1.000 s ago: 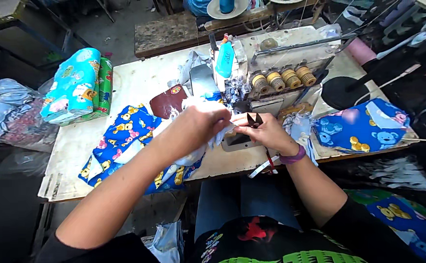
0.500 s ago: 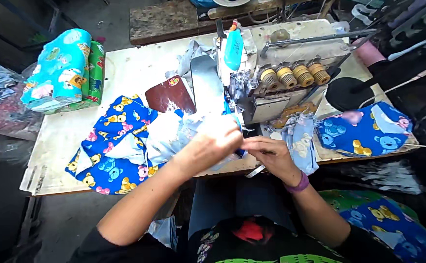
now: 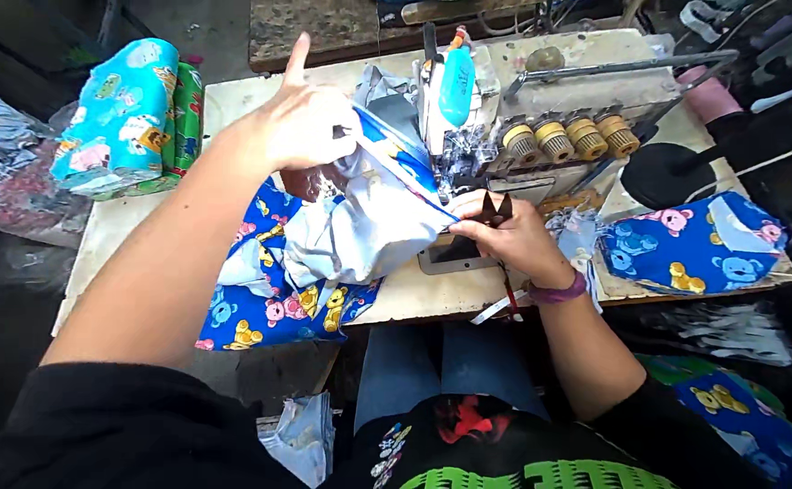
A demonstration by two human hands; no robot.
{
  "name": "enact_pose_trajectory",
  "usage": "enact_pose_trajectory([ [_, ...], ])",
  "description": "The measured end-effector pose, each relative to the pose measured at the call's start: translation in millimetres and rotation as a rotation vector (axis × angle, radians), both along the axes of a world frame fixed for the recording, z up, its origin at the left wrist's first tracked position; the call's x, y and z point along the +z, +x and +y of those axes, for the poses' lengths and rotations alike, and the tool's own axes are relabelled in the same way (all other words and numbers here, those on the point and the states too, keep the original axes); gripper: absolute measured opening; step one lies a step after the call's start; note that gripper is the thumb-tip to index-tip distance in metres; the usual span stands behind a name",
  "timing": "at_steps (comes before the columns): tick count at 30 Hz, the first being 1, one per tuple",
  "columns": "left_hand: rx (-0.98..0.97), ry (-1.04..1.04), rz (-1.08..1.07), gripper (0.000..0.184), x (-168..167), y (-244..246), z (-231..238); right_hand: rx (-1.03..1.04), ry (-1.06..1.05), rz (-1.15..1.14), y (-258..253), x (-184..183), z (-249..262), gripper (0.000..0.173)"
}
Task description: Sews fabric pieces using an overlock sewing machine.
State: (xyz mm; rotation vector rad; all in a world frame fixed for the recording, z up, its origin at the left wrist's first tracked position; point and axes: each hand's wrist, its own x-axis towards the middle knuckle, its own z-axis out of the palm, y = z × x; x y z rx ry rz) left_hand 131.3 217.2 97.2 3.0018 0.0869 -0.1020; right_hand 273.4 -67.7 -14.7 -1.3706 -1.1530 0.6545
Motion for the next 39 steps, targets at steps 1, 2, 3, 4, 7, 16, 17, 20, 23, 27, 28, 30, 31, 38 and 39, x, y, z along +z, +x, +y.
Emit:
enact_pose_trajectory([
  [1,0.059,-0.123,0.0,0.022,-3,-8,-6,-0.01,0.005,0.007,-1,0,-1,0.006],
  [2,0.118,-0.248,-0.04,0.019,-11,-15,-11,-0.021,0.007,0.003,-2,0,-1,0.007],
  [3,0.162,-0.336,-0.093,0.018,-21,-20,-16,-0.03,0.01,-0.01,-3,0,0,0.007],
  [4,0.182,-0.359,-0.154,0.018,-30,-21,-23,-0.038,0.014,-0.029,-3,1,0,0.007],
  [7,0.157,-0.254,-0.386,0.028,-43,-15,-50,-0.062,0.019,-0.056,-6,1,-1,0.008],
  [16,-0.236,-0.175,-0.42,0.017,-57,1,-101,-0.091,0.039,-0.061,-10,1,-1,0.01],
  [17,-0.23,-0.178,-0.418,0.015,-54,0,-100,-0.096,0.03,-0.064,-9,2,-2,0.01],
  [20,-0.187,-0.179,-0.425,0.013,-51,-2,-99,-0.118,0.019,-0.078,-9,2,-1,0.015],
  [23,-0.185,-0.206,-0.416,0.01,-47,-2,-100,-0.121,0.013,-0.132,-9,3,0,0.033],
  [27,-0.195,-0.2,-0.396,0.009,-41,0,-103,-0.126,-0.018,-0.17,-9,5,0,0.043],
  [28,-0.2,-0.206,-0.394,0.01,-40,0,-104,-0.136,-0.034,-0.17,-9,6,0,0.039],
  [30,-0.224,-0.207,-0.407,0.012,-38,1,-105,-0.155,-0.043,-0.152,-11,8,-1,0.025],
  [31,-0.243,-0.201,-0.417,0.013,-37,1,-106,-0.161,-0.034,-0.145,-12,9,-1,0.02],
  [38,-0.291,0.038,-0.464,0.017,-36,-1,-101,-0.171,0.017,-0.154,-15,6,2,0.009],
  [39,-0.32,0.104,-0.46,0.018,-36,-2,-100,-0.169,0.019,-0.153,-15,5,2,0.008],
])
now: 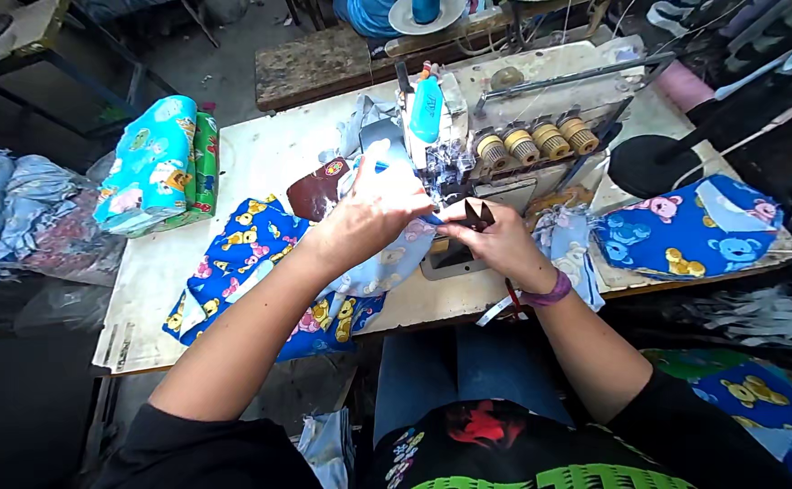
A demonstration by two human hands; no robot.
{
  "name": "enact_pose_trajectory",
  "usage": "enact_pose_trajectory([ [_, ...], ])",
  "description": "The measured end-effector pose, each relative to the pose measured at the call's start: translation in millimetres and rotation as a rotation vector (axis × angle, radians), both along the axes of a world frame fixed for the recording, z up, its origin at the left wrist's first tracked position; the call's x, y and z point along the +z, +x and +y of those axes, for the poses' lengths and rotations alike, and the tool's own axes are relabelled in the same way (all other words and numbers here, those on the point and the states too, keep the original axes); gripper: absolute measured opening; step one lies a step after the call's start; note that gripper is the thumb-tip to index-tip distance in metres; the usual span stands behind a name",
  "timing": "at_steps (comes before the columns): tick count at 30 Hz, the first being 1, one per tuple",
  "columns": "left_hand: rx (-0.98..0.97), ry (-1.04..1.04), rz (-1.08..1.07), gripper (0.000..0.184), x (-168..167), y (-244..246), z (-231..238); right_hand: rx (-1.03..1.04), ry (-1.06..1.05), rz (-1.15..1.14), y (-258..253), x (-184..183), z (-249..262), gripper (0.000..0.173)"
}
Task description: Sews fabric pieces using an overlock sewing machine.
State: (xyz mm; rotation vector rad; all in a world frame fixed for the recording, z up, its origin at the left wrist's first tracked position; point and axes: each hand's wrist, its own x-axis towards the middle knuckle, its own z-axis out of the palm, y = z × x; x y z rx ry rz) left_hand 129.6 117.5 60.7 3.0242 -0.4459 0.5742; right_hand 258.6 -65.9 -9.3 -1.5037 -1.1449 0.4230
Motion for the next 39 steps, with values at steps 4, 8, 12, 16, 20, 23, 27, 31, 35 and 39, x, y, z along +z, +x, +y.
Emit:
enact_pose_trajectory([
  [4,-0.045,0.189,0.029,0.017,3,-3,3,0.011,0.012,0.015,1,0,0,0.008],
  [8,-0.05,0.131,0.042,0.025,-9,-6,16,0.036,0.013,0.012,2,0,0,0.008],
  [12,-0.077,-0.195,0.039,0.02,-13,-10,24,0.026,-0.013,0.022,3,2,0,0.012],
  [16,-0.058,-0.539,0.127,0.016,9,-9,15,-0.005,-0.02,0.034,1,3,0,0.02],
  [20,-0.012,-0.564,0.153,0.016,18,-7,4,-0.05,-0.01,0.07,-3,3,4,0.012],
  [23,0.043,-0.489,0.164,0.013,27,-8,-4,-0.017,0.017,0.059,0,3,3,0.007],
  [27,0.1,-0.366,0.184,0.012,38,-8,-15,0.013,-0.014,0.061,3,4,1,0.017],
  [31,0.106,-0.253,0.159,0.015,38,-9,-37,-0.013,-0.038,0.044,1,5,0,0.035],
  [35,0.133,-0.255,0.159,0.013,35,-10,-41,-0.026,-0.055,0.059,0,4,-1,0.014],
  [39,0.205,-0.245,0.143,0.012,37,-9,-42,-0.002,-0.01,-0.012,3,0,0,0.01],
])
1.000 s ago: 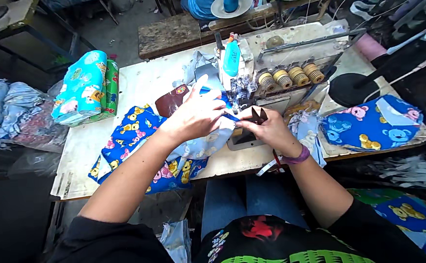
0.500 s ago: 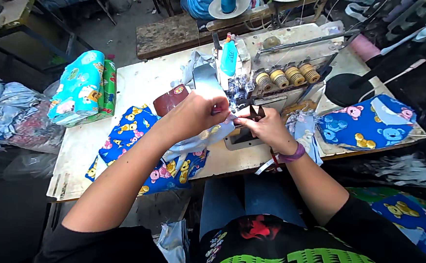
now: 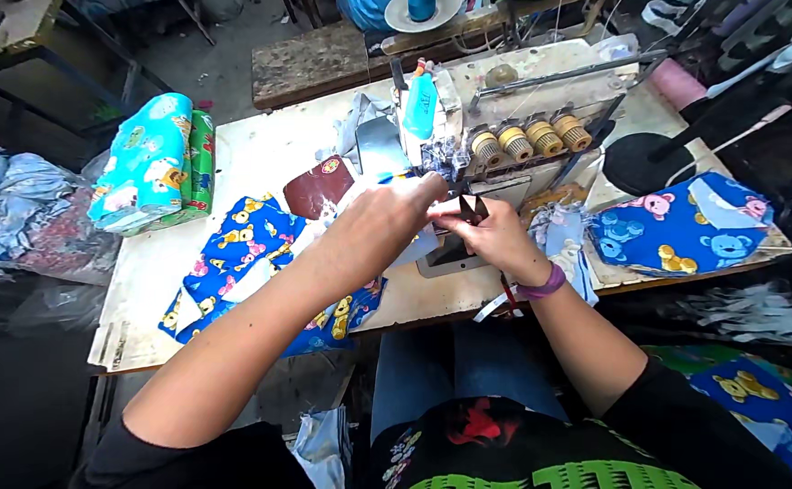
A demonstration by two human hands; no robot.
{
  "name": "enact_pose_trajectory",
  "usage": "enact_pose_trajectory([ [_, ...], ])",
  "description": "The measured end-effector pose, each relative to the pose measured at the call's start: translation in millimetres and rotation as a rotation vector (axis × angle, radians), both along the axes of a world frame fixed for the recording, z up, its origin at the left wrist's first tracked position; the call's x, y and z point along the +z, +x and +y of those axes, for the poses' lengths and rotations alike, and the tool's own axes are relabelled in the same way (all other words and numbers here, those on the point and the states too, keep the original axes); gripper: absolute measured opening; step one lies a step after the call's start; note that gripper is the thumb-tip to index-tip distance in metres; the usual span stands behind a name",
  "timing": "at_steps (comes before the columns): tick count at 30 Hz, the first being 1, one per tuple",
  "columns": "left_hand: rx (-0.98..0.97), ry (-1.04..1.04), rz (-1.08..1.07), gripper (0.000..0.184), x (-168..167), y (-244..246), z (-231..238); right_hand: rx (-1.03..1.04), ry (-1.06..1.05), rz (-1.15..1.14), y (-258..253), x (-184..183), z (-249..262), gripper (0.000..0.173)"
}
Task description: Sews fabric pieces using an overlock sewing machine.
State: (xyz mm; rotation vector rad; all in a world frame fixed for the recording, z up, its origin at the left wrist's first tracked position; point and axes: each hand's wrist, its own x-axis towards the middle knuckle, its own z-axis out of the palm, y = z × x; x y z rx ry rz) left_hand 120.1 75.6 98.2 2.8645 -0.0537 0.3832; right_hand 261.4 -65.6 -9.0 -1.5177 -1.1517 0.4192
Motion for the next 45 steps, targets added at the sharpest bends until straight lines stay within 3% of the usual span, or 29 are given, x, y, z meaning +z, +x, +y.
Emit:
enact_pose_trajectory([
  [9,0.022,-0.041,-0.024,0.016,-3,4,6,0.008,-0.105,0.052,0,6,-1,0.014],
  [13,-0.035,0.001,-0.018,0.015,0,-12,-32,-0.001,-0.009,0.074,-2,1,-1,0.012],
  [17,-0.1,0.141,-0.085,0.011,-45,-28,-75,0.128,0.126,-0.031,4,-17,-6,0.013],
  [21,-0.115,0.056,-0.177,0.013,-64,-33,-74,0.179,0.283,-0.072,-4,-32,-22,0.011],
  [25,-0.11,-0.019,-0.244,0.017,-65,-28,-46,0.164,0.269,-0.051,-12,-28,-39,0.012],
  [28,0.122,0.18,-0.239,0.035,-84,-20,-2,0.12,0.166,-0.03,-13,-37,-39,0.011],
  [31,0.207,0.303,-0.237,0.026,-79,-19,15,0.093,0.172,0.012,-16,-41,-38,0.01],
  [34,0.133,0.177,-0.248,0.018,-79,-15,10,0.064,0.197,0.034,-21,-43,-41,0.01],
  [36,0.136,0.095,-0.212,0.03,-85,-12,18,0.049,0.225,0.051,-24,-41,-38,0.01],
  [41,0.35,-0.003,0.015,0.038,-74,17,63,0.016,0.142,0.069,-10,-21,-17,0.012],
  [43,0.43,-0.18,0.085,0.034,-63,28,87,0.046,0.059,0.1,-1,-13,-8,0.012],
  [45,0.469,-0.309,-0.025,0.028,-60,28,106,0.081,0.005,0.124,4,-9,-6,0.011],
])
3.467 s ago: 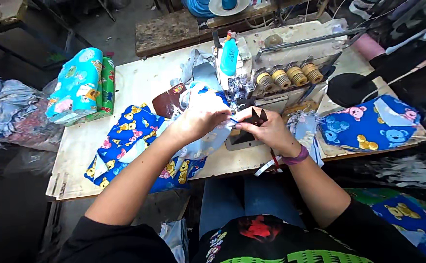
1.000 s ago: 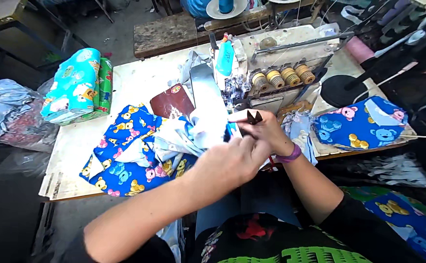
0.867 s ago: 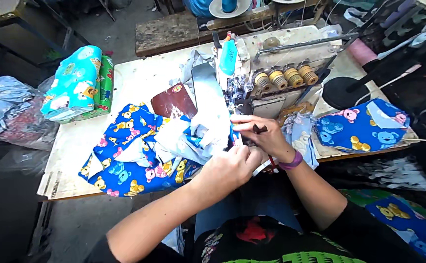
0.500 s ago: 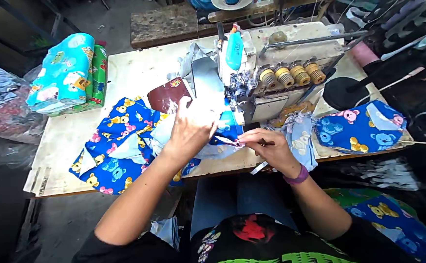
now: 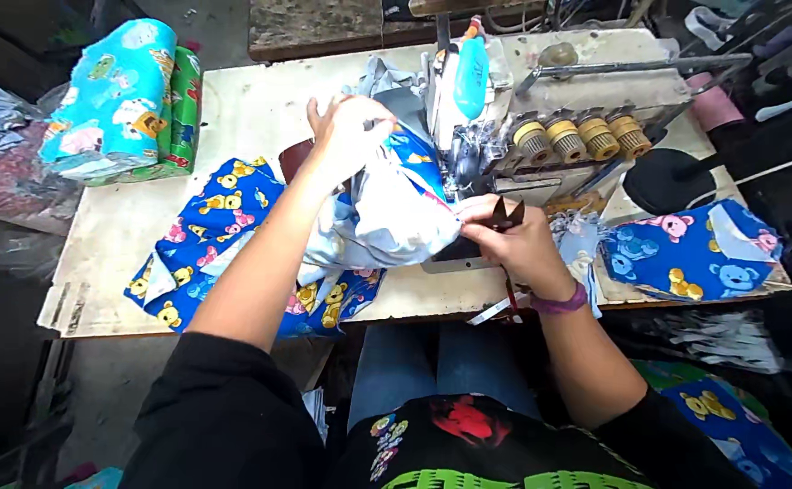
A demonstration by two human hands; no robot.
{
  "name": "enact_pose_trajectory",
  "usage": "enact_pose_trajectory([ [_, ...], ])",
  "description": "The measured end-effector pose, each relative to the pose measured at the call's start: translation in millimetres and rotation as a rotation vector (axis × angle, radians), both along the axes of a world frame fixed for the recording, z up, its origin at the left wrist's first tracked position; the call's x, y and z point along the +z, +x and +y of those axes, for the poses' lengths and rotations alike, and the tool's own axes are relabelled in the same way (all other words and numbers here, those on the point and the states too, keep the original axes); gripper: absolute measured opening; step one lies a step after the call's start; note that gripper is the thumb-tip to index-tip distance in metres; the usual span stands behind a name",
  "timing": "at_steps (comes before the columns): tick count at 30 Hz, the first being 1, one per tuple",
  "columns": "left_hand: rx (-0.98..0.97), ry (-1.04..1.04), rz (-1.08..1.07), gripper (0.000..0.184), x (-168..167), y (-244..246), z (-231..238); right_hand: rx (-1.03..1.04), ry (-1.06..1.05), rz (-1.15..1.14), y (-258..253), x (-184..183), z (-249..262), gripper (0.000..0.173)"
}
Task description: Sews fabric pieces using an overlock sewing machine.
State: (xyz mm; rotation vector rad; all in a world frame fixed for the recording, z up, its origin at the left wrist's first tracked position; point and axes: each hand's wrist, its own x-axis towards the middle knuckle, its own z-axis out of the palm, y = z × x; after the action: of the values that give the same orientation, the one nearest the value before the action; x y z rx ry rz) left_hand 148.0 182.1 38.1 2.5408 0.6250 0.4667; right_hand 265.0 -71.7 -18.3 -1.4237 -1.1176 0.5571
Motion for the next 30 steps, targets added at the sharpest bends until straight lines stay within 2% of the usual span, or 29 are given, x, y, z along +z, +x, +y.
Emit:
enact_pose_trajectory([
  [2,-0.047,0.056,-0.167,0.022,11,-11,3,0.01,-0.003,0.004,1,1,2,0.011],
  [4,-0.321,0.131,-0.241,0.018,23,-25,-1,0.001,0.011,0.025,-1,-1,2,0.01],
  [6,-0.548,0.215,-0.116,0.02,27,-32,0,-0.012,0.003,0.041,-2,-1,1,0.01],
  [7,-0.588,0.256,-0.032,0.023,28,-33,2,-0.018,-0.001,0.046,-2,-1,2,0.011],
  [9,-0.605,0.279,0.057,0.025,28,-31,9,-0.034,0.0,0.059,-3,-3,1,0.011],
  [11,-0.628,0.228,0.01,0.02,23,-29,9,-0.041,0.007,0.071,-4,-5,1,0.011],
  [13,-0.635,0.06,-0.08,0.015,30,-32,-2,-0.025,0.002,0.083,-2,-4,1,0.011],
  [15,-0.61,-0.084,-0.059,0.008,54,-41,-16,0.0,-0.002,0.095,0,-2,1,0.012],
  [16,-0.606,-0.056,0.009,0.009,67,-46,-19,0.011,-0.007,0.101,1,-2,0,0.011],
  [19,-0.585,0.298,0.254,0.018,93,-66,-16,0.025,-0.017,0.082,3,0,1,0.009],
  [21,-0.575,0.395,0.317,0.015,102,-74,-15,0.028,-0.018,0.069,3,3,1,0.01],
  [23,-0.556,0.328,0.288,0.017,112,-78,-22,0.025,-0.03,0.005,3,7,0,0.014],
  [27,-0.512,-0.007,0.24,0.012,133,-75,-38,-0.031,0.063,-0.252,-1,34,7,0.02],
  [30,-0.555,-0.078,0.223,0.011,135,-66,-42,0.06,0.142,-0.4,1,65,20,0.023],
])
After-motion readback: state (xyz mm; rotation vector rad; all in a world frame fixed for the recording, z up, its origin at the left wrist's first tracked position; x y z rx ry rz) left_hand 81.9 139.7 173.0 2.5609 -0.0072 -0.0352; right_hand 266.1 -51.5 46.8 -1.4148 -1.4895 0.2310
